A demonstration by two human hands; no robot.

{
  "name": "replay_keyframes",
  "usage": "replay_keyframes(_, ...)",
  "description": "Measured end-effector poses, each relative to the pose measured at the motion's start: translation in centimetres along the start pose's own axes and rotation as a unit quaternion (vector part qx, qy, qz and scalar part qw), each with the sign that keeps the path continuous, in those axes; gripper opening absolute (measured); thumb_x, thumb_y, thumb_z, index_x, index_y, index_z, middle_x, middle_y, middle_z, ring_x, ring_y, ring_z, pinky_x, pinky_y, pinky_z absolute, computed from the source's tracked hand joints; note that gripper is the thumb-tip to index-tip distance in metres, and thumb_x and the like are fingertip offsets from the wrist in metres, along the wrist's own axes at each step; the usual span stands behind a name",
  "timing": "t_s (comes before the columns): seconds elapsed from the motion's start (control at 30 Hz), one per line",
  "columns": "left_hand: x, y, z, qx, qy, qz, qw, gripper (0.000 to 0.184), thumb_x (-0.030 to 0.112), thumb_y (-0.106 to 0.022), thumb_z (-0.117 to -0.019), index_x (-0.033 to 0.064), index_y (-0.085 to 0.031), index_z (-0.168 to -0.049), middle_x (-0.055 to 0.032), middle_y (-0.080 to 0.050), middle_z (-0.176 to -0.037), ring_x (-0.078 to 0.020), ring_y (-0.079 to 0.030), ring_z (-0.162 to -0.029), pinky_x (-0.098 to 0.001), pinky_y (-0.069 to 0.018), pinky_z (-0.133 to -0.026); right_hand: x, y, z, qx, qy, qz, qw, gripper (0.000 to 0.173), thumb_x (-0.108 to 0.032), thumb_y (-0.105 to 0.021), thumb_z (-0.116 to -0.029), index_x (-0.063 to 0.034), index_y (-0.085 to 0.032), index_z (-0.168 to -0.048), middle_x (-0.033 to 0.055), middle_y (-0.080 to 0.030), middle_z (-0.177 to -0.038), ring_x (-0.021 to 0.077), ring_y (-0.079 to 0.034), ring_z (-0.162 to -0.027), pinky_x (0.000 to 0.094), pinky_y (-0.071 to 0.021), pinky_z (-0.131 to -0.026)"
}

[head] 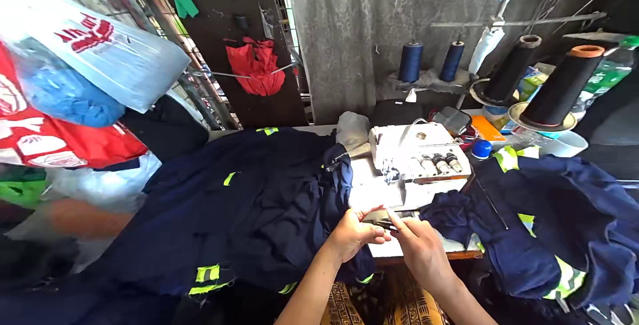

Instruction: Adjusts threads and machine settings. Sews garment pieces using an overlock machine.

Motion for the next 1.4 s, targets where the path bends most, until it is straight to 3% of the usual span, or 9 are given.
replay_keyframes(0.3, 0.6, 0.5, -0.2, 0.023, -0.017, -0.064, 0.998, 0.061, -0.003, -0.069, -0.0795, -0.0039, -0.054, -0.139, -0.0131, -0.072, -0.119, -0.0188, -0.075, -0.082, -0.0325, -0.0642, -0.075, 5.5, 4.3, 1.5, 0.054, -0.136, -0.065, 0.987, 0.038, -0.016, -0.066, -0.0896, -0.0005, -0.072, -0.124, 0.0081, -0.07, -0.092, 0.0156, -0.068, -0.078, 0.0292, -0.0589, -0.072)
replay_keyframes(0.37, 1.7, 0.7, -0.4, 0.039, -0.044, -0.083, 0.995, 0.047, -0.001, -0.062, -0.0878, -0.0047, -0.057, -0.134, -0.015, -0.07, -0.125, -0.0227, -0.076, -0.09, -0.0362, -0.0648, -0.08, 9.2, 7.2, 2.8, 0.106, -0.22, -0.073, 0.967, 0.042, -0.015, -0.068, -0.0894, -0.0007, -0.069, -0.129, 0.0086, -0.069, -0.093, 0.0122, -0.067, -0.077, 0.0252, -0.059, -0.071)
replay_keyframes(0.57, 6.0, 2.7, -3.4, 0.134, -0.239, -0.256, 0.927, 0.012, -0.003, -0.063, -0.0906, -0.0008, -0.074, -0.093, -0.0024, -0.075, -0.082, -0.0085, -0.073, -0.072, -0.0256, -0.0633, -0.07, 20.8, 12.7, 7.0, 0.093, -0.451, -0.084, 0.884, 0.051, 0.003, -0.054, -0.0955, 0.0079, -0.049, -0.146, 0.0248, -0.067, -0.115, 0.0325, -0.069, -0.097, 0.0495, -0.0574, -0.086)
replay_keyframes(0.7, 6.4, 2.7, -4.3, 0.162, -0.257, -0.293, 0.907, 0.008, -0.001, -0.065, -0.0902, 0.0004, -0.074, -0.09, -0.0019, -0.074, -0.077, -0.0063, -0.071, -0.064, -0.0234, -0.0622, -0.061, 24.4, 13.7, 4.3, 0.086, -0.428, -0.123, 0.891, 0.048, 0.007, -0.06, -0.093, 0.0035, -0.056, -0.141, 0.0168, -0.072, -0.107, 0.022, -0.072, -0.087, 0.0397, -0.0612, -0.079)
replay_keyframes(0.83, 6.4, 2.1, -4.1, 0.171, -0.238, -0.456, 0.841, 0.009, 0.005, -0.069, -0.0884, 0.0015, -0.078, -0.09, -0.0051, -0.076, -0.082, -0.0071, -0.072, -0.075, -0.0261, -0.0601, -0.077, 27.8, 12.3, -1.6, 0.054, -0.415, -0.148, 0.896, 0.039, 0.005, -0.065, -0.0924, 0.004, -0.061, -0.131, 0.0166, -0.073, -0.106, 0.0232, -0.073, -0.088, 0.0413, -0.0613, -0.081)
replay_keyframes(0.97, 6.5, 1.6, -3.9, 0.168, -0.263, -0.518, 0.797, 0.01, 0.003, -0.071, -0.0876, -0.0009, -0.079, -0.09, -0.014, -0.077, -0.088, -0.0228, -0.075, -0.084, -0.0436, -0.0592, -0.085, 31.9, 8.5, -8.3, -0.04, -0.429, -0.073, 0.899, 0.033, -0.001, -0.063, -0.0947, 0.0011, -0.066, -0.128, 0.0198, -0.071, -0.118, 0.0315, -0.07, -0.108, 0.0509, -0.0537, -0.098)
replay_keyframes(1.13, 6.6, 1.5, -3.4, 0.174, -0.302, -0.525, 0.777, 0.01, 0.004, -0.07, -0.0876, -0.0014, -0.079, -0.09, -0.0156, -0.077, -0.087, -0.0247, -0.076, -0.083, -0.0445, -0.0597, -0.083, 35.7, 2.4, -13.5, -0.137, -0.454, 0.043, 0.88, 0.034, -0.012, -0.062, -0.0971, -0.0112, -0.068, -0.131, 0.0205, -0.066, -0.131, 0.042, -0.058, -0.128, 0.0623, -0.0452, -0.105)
replay_keyframes(1.27, 6.4, 1.5, -3.7, 0.164, -0.304, -0.531, 0.774, 0.012, 0.005, -0.069, -0.0902, -0.0026, -0.078, -0.092, -0.0174, -0.077, -0.091, -0.0269, -0.075, -0.089, -0.0436, -0.0588, -0.088, 36.4, -1.9, -14.1, -0.222, -0.408, 0.081, 0.882, 0.031, -0.016, -0.058, -0.1024, -0.0051, -0.069, -0.129, 0.0221, -0.06, -0.14, 0.0402, -0.051, -0.137, 0.0565, -0.0405, -0.113)
replay_keyframes(1.4, 5.9, 2.0, -4.0, 0.153, -0.292, -0.527, 0.783, 0.016, 0.008, -0.067, -0.094, -0.0033, -0.078, -0.097, -0.0197, -0.076, -0.099, -0.0308, -0.074, -0.096, -0.0449, -0.0561, -0.095, 34.3, 2.6, -10.6, -0.105, -0.382, 0.06, 0.916, 0.027, -0.015, -0.058, -0.1023, -0.0042, -0.073, -0.122, 0.021, -0.067, -0.129, 0.0387, -0.059, -0.127, 0.0547, -0.0443, -0.111)
Point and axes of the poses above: each hand's wrist, its own z-axis away from the middle knuckle, its own y-axis out of the back of the hand, x = y × z, the point moved 10 cm from there along -z, towards the middle knuckle
